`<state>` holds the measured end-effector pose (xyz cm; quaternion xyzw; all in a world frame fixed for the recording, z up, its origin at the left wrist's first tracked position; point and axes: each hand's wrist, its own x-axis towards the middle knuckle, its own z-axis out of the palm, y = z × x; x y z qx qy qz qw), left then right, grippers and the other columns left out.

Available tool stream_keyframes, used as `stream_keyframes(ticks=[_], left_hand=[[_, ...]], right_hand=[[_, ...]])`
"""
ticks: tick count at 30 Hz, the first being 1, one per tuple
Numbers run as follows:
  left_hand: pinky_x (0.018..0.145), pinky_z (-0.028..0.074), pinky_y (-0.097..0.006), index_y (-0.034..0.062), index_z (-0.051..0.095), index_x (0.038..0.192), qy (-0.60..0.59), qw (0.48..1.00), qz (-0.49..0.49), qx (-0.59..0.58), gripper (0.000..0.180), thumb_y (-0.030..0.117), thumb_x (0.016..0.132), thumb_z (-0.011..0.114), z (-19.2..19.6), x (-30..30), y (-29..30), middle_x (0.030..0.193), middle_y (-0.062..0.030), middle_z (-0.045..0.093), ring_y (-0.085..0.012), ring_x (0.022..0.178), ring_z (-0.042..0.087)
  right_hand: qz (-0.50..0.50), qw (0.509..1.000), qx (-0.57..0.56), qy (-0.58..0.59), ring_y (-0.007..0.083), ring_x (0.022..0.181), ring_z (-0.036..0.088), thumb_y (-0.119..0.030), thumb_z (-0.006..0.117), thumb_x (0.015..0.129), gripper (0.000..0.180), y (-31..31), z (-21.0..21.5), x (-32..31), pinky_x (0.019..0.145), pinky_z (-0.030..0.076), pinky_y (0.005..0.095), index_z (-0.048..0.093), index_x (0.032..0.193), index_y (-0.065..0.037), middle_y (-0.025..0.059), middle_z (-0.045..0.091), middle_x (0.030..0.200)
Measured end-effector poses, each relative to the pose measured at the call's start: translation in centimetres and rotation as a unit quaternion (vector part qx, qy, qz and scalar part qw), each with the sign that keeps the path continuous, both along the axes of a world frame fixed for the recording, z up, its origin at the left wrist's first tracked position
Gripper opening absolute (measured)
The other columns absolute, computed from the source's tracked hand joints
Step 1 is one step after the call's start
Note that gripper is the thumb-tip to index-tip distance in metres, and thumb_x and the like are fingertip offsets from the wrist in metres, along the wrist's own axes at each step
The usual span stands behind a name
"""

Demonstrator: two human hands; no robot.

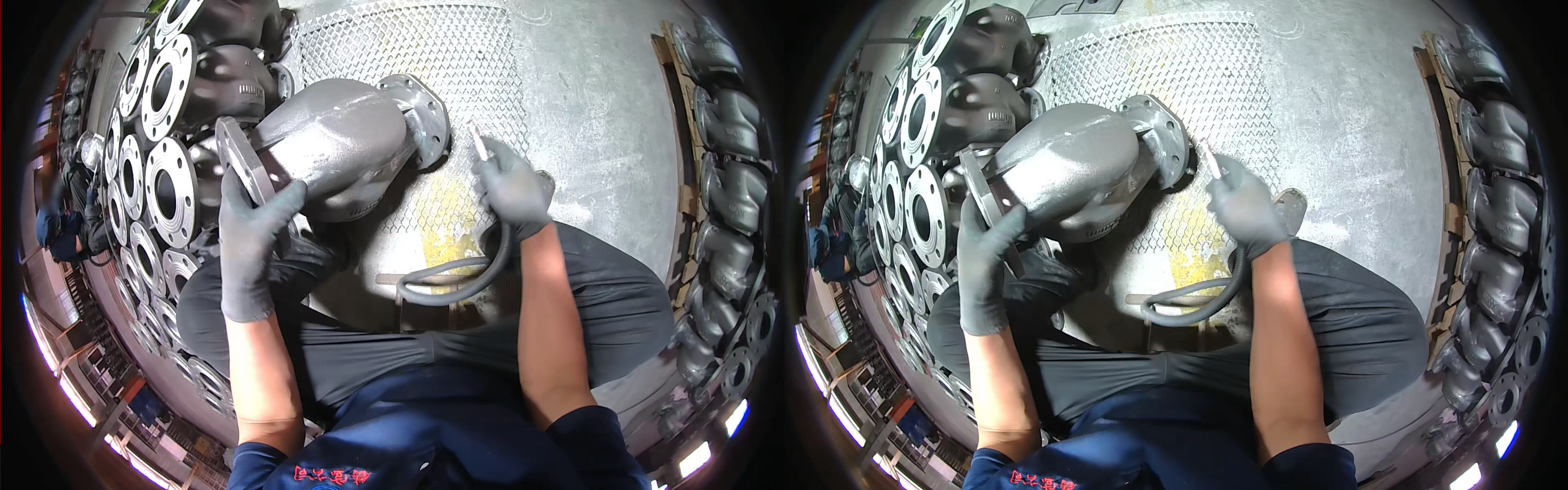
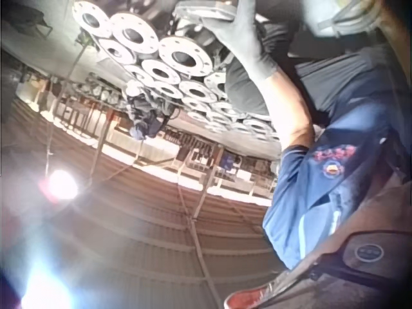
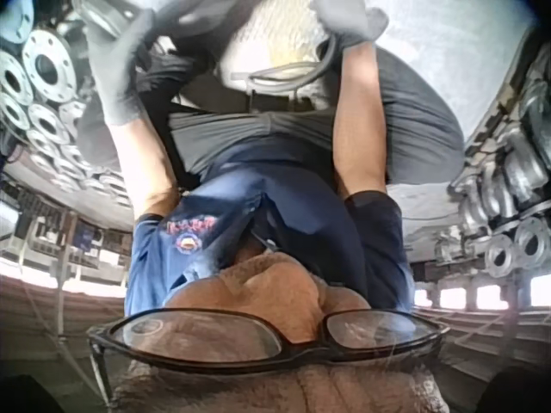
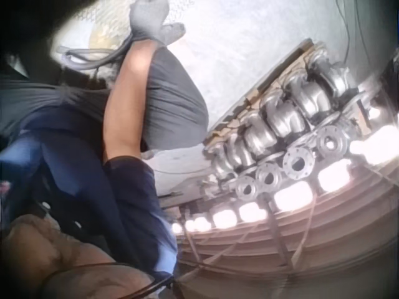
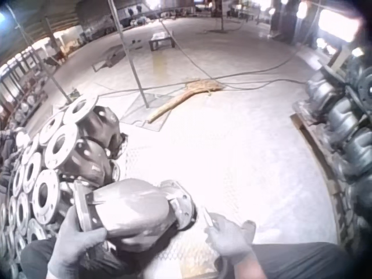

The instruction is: Grinding and polishing a metal valve housing with a rotary tool.

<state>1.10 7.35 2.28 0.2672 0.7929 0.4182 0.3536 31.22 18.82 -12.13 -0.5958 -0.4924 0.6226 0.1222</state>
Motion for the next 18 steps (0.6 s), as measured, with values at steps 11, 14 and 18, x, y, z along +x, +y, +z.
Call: stream_keyframes(ticks=[11, 14, 18], left_hand=[[0.09, 0.055, -0.031, -0.0079, 0.057, 0.132, 0.012, 0.995, 0.098, 0.016, 0.053, 0.015, 0.09, 0.081, -0.7, 1.9, 0.9, 0.112, -0.0126, 0.07, -0.016, 0.096, 0.068], [0.086, 0.055, -0.03, -0.0056, 0.061, 0.123, -0.004, 0.995, 0.098, 0.014, 0.04, 0.016, 0.094, 0.077, -0.6, 0.7, 1.7, 0.105, -0.009, 0.07, -0.0158, 0.093, 0.069], [0.076, 0.055, -0.029, -0.0044, 0.063, 0.119, 0.009, 0.992, 0.125, 0.005, 0.035, 0.019, 0.096, 0.074, -0.1, 1.3, 2.2, 0.102, -0.0077, 0.068, -0.0157, 0.09, 0.068]], right_hand=[[0.115, 0.975, 0.175, -0.077, 0.0507, 0.104, 0.068, -0.011, 0.057, 0.097, 0.054, -2.2, -7.0, -5.5, 0.096, 0.053, 0.0586, 0.055, 0.15, -0.012, 0.0313, 0.07, 0.106], [0.115, 0.975, 0.172, -0.08, 0.0509, 0.103, 0.068, -0.01, 0.058, 0.096, 0.055, -0.6, -7.4, -6.7, 0.095, 0.054, 0.0583, 0.055, 0.152, -0.014, 0.0326, 0.069, 0.105], [0.122, 0.976, 0.159, -0.088, 0.0508, 0.111, 0.066, -0.013, 0.057, 0.101, 0.048, 0.2, -7.1, -7.7, 0.096, 0.054, 0.0552, 0.058, 0.149, -0.013, 0.0295, 0.07, 0.12]])
